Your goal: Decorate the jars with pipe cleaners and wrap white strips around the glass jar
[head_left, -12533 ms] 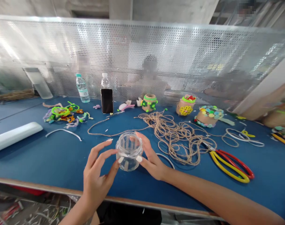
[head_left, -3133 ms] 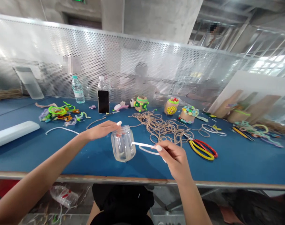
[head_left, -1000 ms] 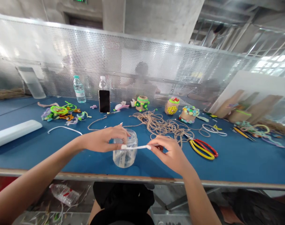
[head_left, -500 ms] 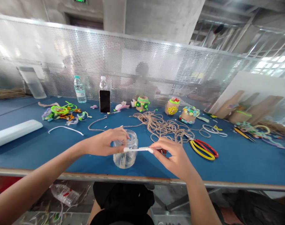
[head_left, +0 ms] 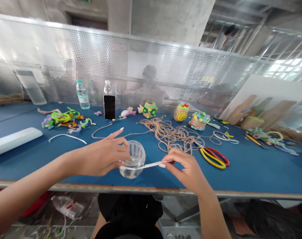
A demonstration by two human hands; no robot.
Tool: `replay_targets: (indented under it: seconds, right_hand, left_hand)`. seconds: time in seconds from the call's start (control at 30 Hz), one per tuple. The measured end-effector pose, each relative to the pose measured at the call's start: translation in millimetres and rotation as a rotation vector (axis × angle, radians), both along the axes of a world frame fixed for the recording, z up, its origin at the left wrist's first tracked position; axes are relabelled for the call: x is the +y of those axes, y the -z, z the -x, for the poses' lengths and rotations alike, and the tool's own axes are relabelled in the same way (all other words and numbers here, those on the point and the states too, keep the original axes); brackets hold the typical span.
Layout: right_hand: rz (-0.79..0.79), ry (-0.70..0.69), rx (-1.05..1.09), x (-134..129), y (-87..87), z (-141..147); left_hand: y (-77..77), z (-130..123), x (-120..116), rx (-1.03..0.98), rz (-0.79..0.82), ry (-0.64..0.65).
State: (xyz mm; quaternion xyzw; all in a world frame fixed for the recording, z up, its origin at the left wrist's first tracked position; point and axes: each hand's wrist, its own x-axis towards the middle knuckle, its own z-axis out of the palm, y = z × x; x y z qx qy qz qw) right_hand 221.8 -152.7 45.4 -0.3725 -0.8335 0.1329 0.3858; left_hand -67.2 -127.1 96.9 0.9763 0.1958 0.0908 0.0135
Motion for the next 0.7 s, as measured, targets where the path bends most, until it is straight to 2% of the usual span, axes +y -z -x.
replay_targets:
  seconds: [0.17, 0.37, 0.5, 0.7]
  right_hand:
    - [-0.07, 0.02, 0.043, -12, 11.3, 5]
    - [-0.207, 0.07, 0.031, -19, 12.6, 5]
    - [-0.161, 0.067, 0.02, -15, 9.5, -7]
    - [-0.059, -0.029, 0.018, -15, 2.7, -14]
  left_hand:
    - [-4.0, 3, 6, 0.083, 0.021, 0.003]
    - [13.9, -14, 7, -0.051, -0.029, -0.058]
    - [17.7, -18, 12, -0.105, -0.033, -0.022]
    - [13.4, -6, 20, -0.127, 0.077, 0.04]
